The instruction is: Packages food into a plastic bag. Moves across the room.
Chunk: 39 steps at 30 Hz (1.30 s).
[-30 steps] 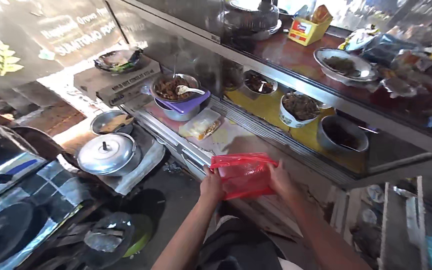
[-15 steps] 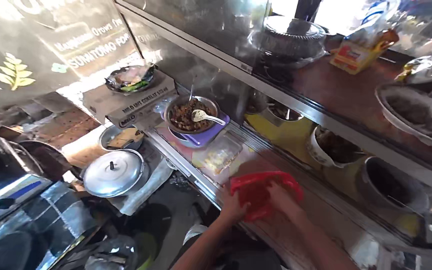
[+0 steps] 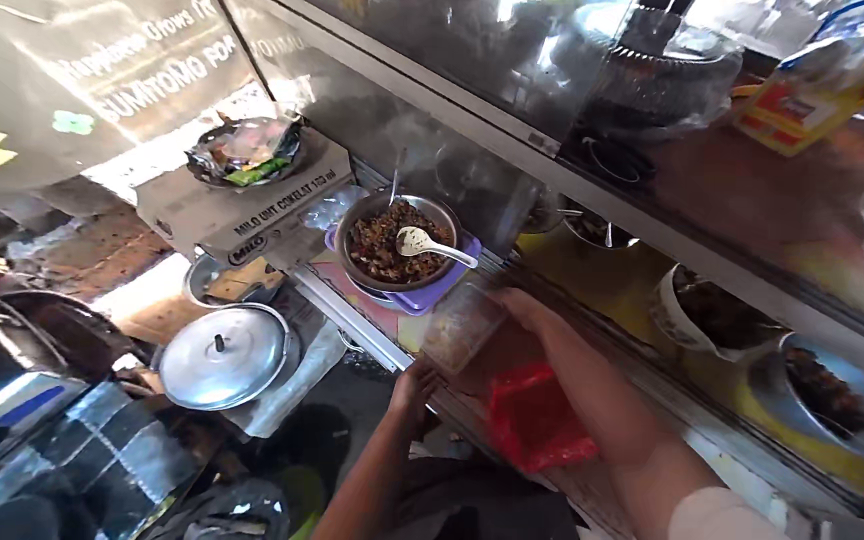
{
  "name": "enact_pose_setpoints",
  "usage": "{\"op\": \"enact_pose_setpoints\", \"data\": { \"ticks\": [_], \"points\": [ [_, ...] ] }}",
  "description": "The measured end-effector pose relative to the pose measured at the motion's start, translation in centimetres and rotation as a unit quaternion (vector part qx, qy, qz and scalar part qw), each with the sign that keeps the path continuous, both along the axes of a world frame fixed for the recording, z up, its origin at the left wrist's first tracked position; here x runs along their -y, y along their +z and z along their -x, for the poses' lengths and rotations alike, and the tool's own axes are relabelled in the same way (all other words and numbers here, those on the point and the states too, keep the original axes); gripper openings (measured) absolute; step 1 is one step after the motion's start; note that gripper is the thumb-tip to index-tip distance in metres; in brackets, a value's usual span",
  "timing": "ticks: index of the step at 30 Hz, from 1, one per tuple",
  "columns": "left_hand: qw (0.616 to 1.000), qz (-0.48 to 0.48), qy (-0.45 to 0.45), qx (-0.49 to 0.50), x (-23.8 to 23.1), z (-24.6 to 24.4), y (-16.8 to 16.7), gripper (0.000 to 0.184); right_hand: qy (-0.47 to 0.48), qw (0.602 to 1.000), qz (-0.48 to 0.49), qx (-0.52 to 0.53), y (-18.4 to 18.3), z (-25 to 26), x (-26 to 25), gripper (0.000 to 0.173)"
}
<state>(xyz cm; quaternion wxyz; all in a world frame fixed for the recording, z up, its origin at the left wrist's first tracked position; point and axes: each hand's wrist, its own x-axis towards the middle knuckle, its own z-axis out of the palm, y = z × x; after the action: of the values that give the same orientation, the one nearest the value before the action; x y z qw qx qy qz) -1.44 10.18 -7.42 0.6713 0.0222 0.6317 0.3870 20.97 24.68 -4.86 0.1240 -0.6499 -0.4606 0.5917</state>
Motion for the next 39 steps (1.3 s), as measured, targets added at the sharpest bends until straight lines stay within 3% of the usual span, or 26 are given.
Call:
{"op": "enact_pose_setpoints", "data": {
  "ticks": [3,7,16,22,33,39],
  "points": [
    [1.000,0.019,-0.011,-0.001,-0.9,0.1,-0.3,0.048,-0.026,0.997,0.068,-0.028,-2.1,-0.1,-1.4,0.054],
    [1.000,0.010,-0.012,0.006,-1.1,-0.5,-0.3,0.046,-0.020,0.993,0.077,-0.084,-2.9,-0.2,-1.9,0.049],
    [0.999,-0.009,0.022,-0.035,-1.4,-1.6,-0.1,0.040,0.000,0.999,0.047,-0.018,-1.1,0.4,-1.0,0.048],
    [0.998,-0.025,-0.001,-0.056,-0.8,-2.7,3.2,0.038,-0.024,0.998,0.043,-0.032,1.5,-1.3,0.9,0.046],
    [0.977,-0.120,-0.173,-0.020,4.4,-7.3,14.1,0.022,-0.147,0.986,-0.072,-0.031,13.4,-10.0,12.5,0.041],
    [0.967,-0.061,-0.241,0.049,8.1,-10.0,11.9,0.023,-0.168,0.985,-0.007,0.035,12.4,-13.6,18.9,0.041]
  ]
}}
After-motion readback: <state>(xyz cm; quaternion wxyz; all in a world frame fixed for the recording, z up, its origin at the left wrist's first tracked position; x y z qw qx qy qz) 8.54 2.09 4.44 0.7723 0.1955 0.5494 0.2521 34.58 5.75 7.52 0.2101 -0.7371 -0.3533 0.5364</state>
